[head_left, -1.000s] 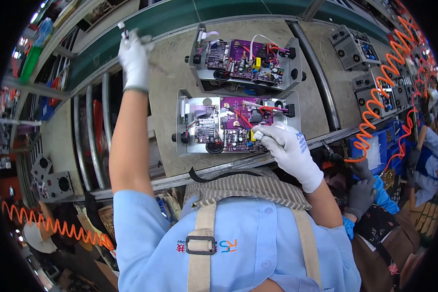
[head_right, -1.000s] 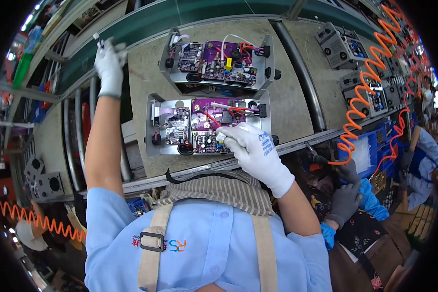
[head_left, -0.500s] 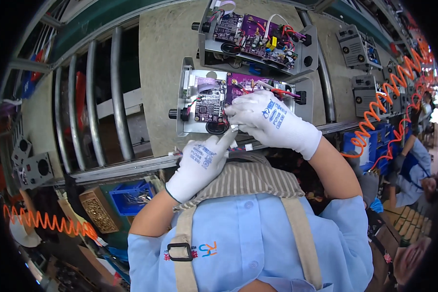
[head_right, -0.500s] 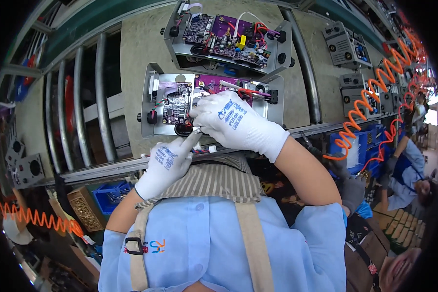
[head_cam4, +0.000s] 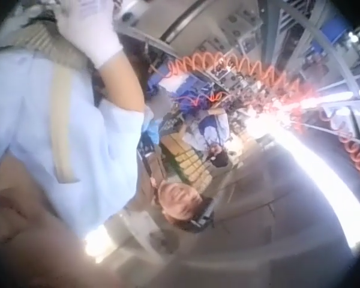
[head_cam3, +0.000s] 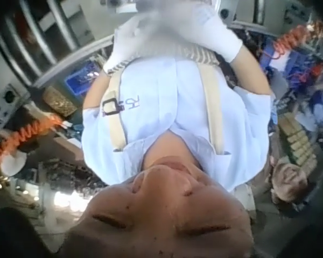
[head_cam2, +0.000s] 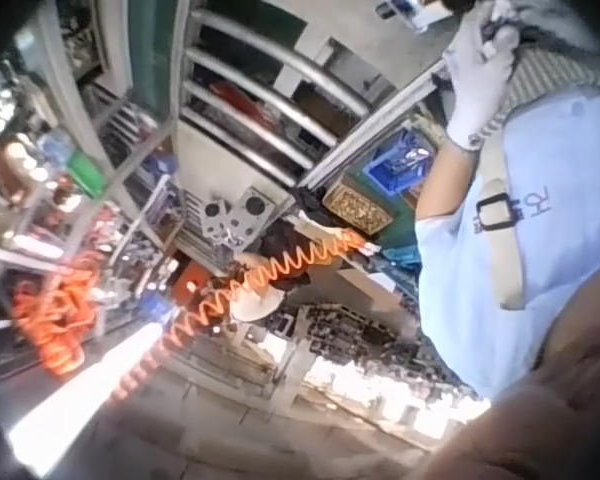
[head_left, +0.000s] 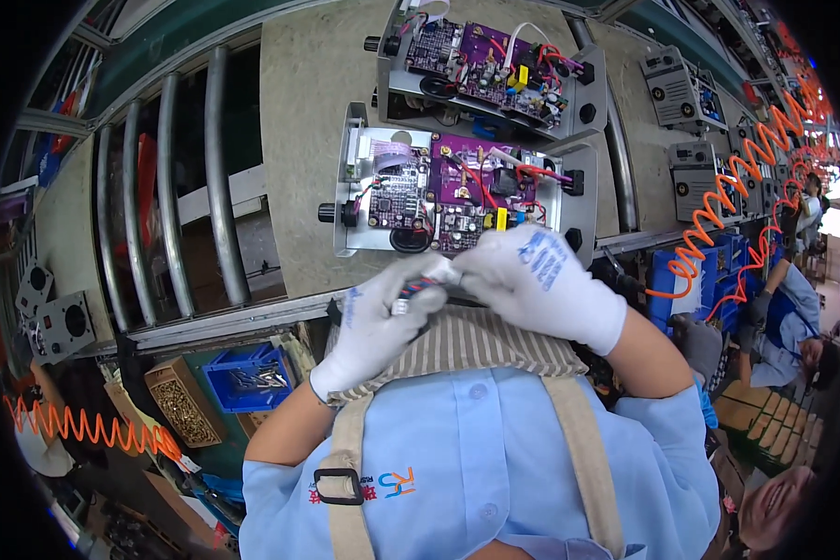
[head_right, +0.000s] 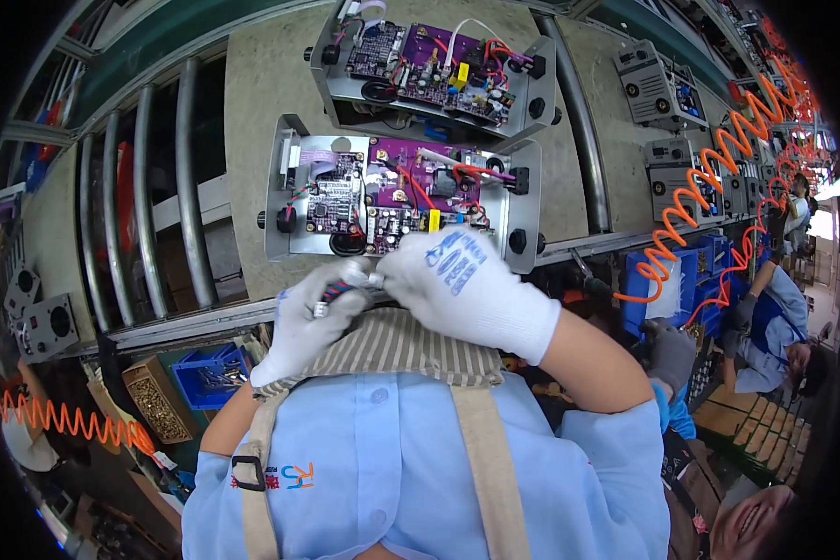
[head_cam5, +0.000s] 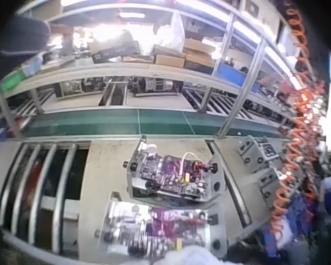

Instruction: The person assembles electronic circuit boards and electronic components into metal housings, securing them with a pneumatic screwdriver and pliers.

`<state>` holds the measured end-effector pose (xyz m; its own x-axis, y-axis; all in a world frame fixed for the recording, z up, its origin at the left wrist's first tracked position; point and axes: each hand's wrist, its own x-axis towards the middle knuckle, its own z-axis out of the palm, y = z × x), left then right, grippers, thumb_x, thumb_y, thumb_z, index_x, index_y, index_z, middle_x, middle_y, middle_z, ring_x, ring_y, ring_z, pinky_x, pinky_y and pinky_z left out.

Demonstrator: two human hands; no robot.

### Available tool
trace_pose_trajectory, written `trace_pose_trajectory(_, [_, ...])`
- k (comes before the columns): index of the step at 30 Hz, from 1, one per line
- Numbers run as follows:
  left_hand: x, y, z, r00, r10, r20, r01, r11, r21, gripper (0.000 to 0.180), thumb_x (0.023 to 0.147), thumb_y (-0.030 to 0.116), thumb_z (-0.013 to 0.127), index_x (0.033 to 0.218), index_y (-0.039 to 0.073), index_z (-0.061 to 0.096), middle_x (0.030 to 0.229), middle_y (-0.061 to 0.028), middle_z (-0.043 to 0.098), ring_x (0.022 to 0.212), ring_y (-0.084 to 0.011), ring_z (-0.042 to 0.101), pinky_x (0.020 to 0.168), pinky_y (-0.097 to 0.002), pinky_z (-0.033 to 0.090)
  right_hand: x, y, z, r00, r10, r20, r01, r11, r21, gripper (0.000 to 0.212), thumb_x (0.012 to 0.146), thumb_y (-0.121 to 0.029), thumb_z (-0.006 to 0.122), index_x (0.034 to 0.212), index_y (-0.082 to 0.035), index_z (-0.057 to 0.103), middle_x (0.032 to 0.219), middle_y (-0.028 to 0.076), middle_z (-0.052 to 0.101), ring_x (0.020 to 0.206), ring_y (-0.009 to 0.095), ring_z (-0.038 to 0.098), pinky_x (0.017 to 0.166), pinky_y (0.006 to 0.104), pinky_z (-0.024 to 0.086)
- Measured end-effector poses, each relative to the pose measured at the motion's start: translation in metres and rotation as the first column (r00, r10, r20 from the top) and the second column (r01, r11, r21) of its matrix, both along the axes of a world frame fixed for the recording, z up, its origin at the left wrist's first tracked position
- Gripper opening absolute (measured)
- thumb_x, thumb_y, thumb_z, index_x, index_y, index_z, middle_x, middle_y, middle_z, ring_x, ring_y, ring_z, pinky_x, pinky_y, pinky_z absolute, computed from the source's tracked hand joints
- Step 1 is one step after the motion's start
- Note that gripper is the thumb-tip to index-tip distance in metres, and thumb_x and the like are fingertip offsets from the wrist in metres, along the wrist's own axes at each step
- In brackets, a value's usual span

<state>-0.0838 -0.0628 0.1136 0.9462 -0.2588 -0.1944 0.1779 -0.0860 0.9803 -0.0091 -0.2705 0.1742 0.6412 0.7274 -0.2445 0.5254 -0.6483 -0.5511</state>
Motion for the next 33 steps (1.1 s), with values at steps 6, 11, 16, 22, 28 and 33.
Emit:
trace_pose_trajectory(6, [0.006, 0.009, -0.026, 0.939, 0.001, -0.343, -0.065, 0.982, -0.175, 0.017, 0.092, 0.006, 0.058, 0.109, 0.002, 0.063, 0.093, -0.0044, 0.068, 0.083, -0.0078, 0.063, 0.076, -0.0246, 0.049, -0.003, 0.011, -0.015, 0.922, -0.36, -0.143, 0.382, 0.904, 0.19, 0.016, 0.089, -0.019, 0.063, 0.085, -0.004, 0.068, 0.08, 0.015, 0.066, 0.077, 0.032, 0.067, 0.069, 0.0431, 0.052])
trace_pose_trajectory(11, [0.004, 0.05, -0.039, 0.911, -0.035, 0.411, -0.103, 0.946, 0.309, 0.023, 0.098, 0.009, 0.056, 0.119, 0.002, 0.062, 0.09, -0.0071, 0.068, 0.081, -0.0114, 0.064, 0.071, -0.0245, 0.05, 0.013, 0.025, -0.029, 0.916, -0.375, 0.141, 0.385, 0.922, -0.048, 0.019, 0.091, -0.023, 0.057, 0.087, -0.005, 0.063, 0.074, 0.014, 0.065, 0.075, 0.033, 0.068, 0.07, 0.0476, 0.051])
trace_pose_trajectory(16, [0.022, 0.088, -0.018, 0.892, 0.387, 0.234, -0.374, 0.922, -0.097, 0.027, 0.092, 0.0, 0.057, 0.118, 0.002, 0.063, 0.105, -0.012, 0.07, 0.091, -0.0175, 0.067, 0.078, -0.0302, 0.053, 0.021, 0.052, -0.02, 0.961, -0.168, 0.22, 0.236, 0.913, -0.334, 0.016, 0.09, -0.02, 0.059, 0.081, -0.006, 0.06, 0.071, 0.014, 0.063, 0.071, 0.035, 0.066, 0.067, 0.048, 0.051])
trace_pose_trajectory(22, [0.132, 0.054, 0.03, 0.545, -0.404, 0.735, 0.005, 0.877, 0.48, 0.049, 0.074, -0.003, 0.058, 0.121, 0.012, 0.065, 0.127, -0.0103, 0.064, 0.117, -0.0273, 0.06, 0.106, -0.0467, 0.04, 0.027, 0.056, -0.021, 0.944, -0.317, 0.096, 0.322, 0.812, -0.487, 0.03, 0.087, -0.03, 0.062, 0.097, -0.003, 0.067, 0.08, 0.018, 0.069, 0.078, 0.036, 0.069, 0.073, 0.0472, 0.055])
trace_pose_trajectory(28, [0.159, 0.029, 0.01, 0.451, -0.762, 0.466, 0.137, 0.574, 0.807, 0.037, 0.086, 0.016, 0.062, 0.124, 0.019, 0.065, 0.114, -0.0083, 0.069, 0.115, -0.0256, 0.061, 0.117, -0.0527, 0.026, 0.016, 0.061, -0.021, 0.934, -0.306, 0.184, 0.356, 0.795, -0.491, 0.031, 0.091, -0.031, 0.052, 0.096, -0.006, 0.069, 0.078, 0.015, 0.069, 0.074, 0.033, 0.07, 0.076, 0.0471, 0.054])
trace_pose_trajectory(33, [0.164, 0.026, 0.005, 0.437, -0.82, 0.368, 0.227, 0.497, 0.837, 0.036, 0.092, 0.024, 0.06, 0.128, 0.021, 0.062, 0.098, -0.0078, 0.07, 0.11, -0.0247, 0.064, 0.119, -0.0529, 0.023, 0.031, 0.063, -0.009, 0.898, -0.441, -0.004, 0.348, 0.713, -0.609, 0.041, 0.093, -0.038, 0.051, 0.106, -0.004, 0.068, 0.087, 0.018, 0.07, 0.083, 0.034, 0.07, 0.083, 0.046, 0.054])
